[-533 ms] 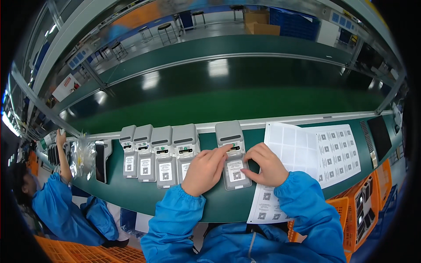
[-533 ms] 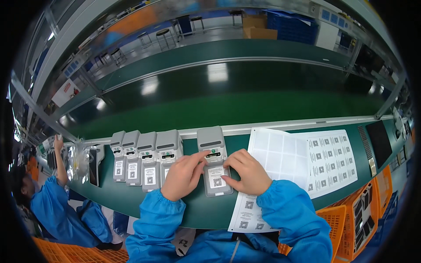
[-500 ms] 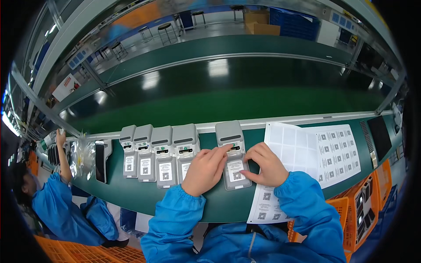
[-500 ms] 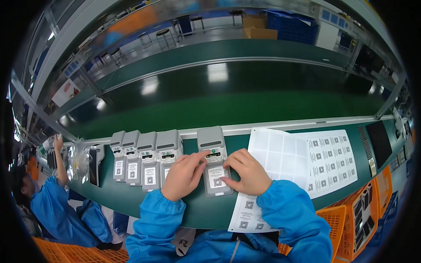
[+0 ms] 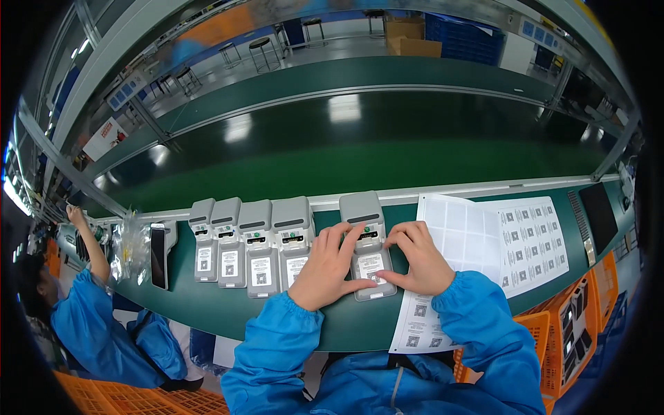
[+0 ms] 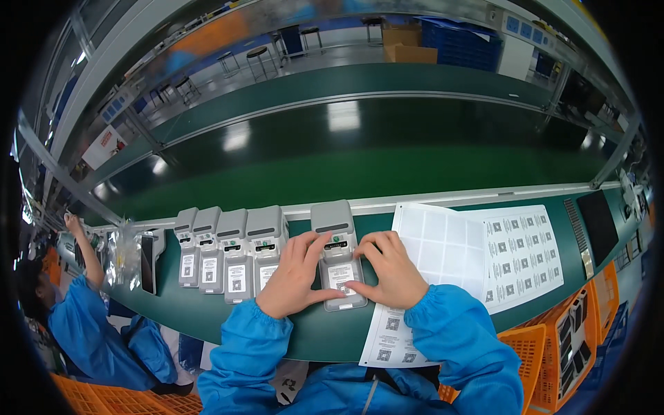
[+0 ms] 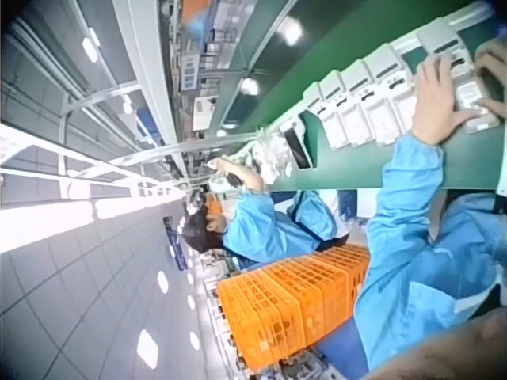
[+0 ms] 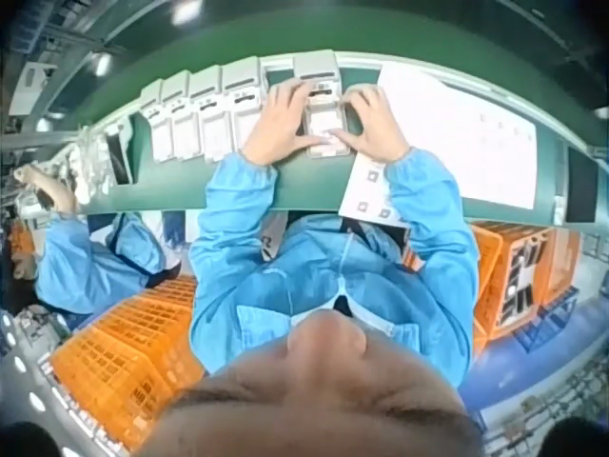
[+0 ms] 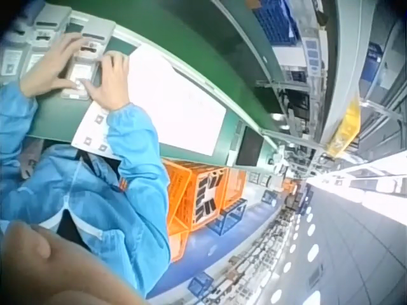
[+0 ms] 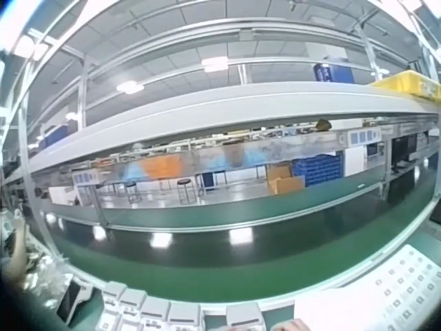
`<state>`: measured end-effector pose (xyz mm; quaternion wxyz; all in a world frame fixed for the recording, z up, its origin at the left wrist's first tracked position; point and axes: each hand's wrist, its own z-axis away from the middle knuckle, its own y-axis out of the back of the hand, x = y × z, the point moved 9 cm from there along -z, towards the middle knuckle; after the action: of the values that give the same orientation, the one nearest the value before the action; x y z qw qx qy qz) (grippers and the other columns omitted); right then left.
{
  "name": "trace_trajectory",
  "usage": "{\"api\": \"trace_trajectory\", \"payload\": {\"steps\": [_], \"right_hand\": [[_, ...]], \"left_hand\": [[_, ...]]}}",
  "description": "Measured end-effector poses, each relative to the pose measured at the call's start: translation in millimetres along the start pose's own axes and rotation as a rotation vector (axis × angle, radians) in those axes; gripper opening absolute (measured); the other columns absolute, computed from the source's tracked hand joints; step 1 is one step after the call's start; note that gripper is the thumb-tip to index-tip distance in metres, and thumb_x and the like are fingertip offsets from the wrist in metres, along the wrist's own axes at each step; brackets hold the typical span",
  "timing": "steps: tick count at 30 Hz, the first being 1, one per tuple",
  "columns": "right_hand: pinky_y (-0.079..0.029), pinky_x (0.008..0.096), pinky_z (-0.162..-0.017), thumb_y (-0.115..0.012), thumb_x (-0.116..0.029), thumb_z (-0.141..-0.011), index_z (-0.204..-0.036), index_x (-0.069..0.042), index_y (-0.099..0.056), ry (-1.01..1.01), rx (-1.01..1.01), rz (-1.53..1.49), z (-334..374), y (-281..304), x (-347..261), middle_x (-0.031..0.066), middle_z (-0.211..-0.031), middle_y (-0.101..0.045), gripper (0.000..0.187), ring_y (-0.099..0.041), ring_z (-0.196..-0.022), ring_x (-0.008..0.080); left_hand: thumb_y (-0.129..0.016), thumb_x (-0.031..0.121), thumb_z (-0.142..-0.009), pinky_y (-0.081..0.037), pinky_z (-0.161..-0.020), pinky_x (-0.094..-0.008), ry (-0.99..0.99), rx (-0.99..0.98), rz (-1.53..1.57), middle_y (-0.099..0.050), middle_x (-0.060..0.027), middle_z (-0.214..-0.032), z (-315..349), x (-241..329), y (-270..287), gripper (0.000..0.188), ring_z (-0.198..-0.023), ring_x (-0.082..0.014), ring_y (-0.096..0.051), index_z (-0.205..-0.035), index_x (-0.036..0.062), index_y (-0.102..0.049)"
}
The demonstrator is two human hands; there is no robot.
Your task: The person applies labels to electronic devices by hand at an assembly workstation.
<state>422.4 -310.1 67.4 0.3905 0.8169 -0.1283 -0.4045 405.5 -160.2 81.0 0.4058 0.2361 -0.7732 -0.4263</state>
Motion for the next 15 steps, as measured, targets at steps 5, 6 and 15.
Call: {"api": "trace_trajectory", "payload": {"steps": [5, 6, 15], "right_hand": [[-0.043, 0.0440, -0.102, -0.086, -0.028, -0.078, -0.111, -0.006, -0.060, -0.032, 0.021, 0.004, 0.8, 1.7, 1.8, 0.0139, -0.124, -0.051, 0.047, -0.045, -0.118, 0.0361], [-0.043, 0.0446, -0.103, -0.085, -0.028, -0.079, -0.110, -0.006, -0.060, -0.049, 0.036, 0.018, 1.6, 2.2, 3.9, 0.0139, -0.127, -0.051, 0.046, -0.044, -0.119, 0.0367], [-0.042, 0.0488, -0.106, -0.069, -0.005, -0.078, -0.108, -0.006, -0.060, -0.021, 0.003, 0.038, 2.9, -0.6, 6.9, 0.0162, -0.134, -0.057, 0.032, -0.046, -0.124, 0.0411]], "left_hand": [[-0.090, 0.039, -0.071, -0.041, -0.107, -0.0477, 0.011, 0.010, -0.014, -0.042, -0.0213, -0.137, -0.4, 1.0, 1.0, 0.102, -0.124, -0.0417, -0.045, -0.151, 0.0041, -0.038], [-0.090, 0.038, -0.072, -0.041, -0.107, -0.0477, 0.007, 0.021, -0.023, -0.042, -0.0211, -0.137, -0.1, 1.3, 1.6, 0.100, -0.124, -0.0417, -0.045, -0.151, 0.0044, -0.039], [-0.080, 0.020, -0.083, -0.039, -0.108, -0.0506, 0.029, 0.068, -0.101, -0.042, -0.0199, -0.139, -0.8, -0.5, 6.4, 0.077, -0.124, -0.0423, -0.046, -0.149, 0.0057, -0.042]]}}
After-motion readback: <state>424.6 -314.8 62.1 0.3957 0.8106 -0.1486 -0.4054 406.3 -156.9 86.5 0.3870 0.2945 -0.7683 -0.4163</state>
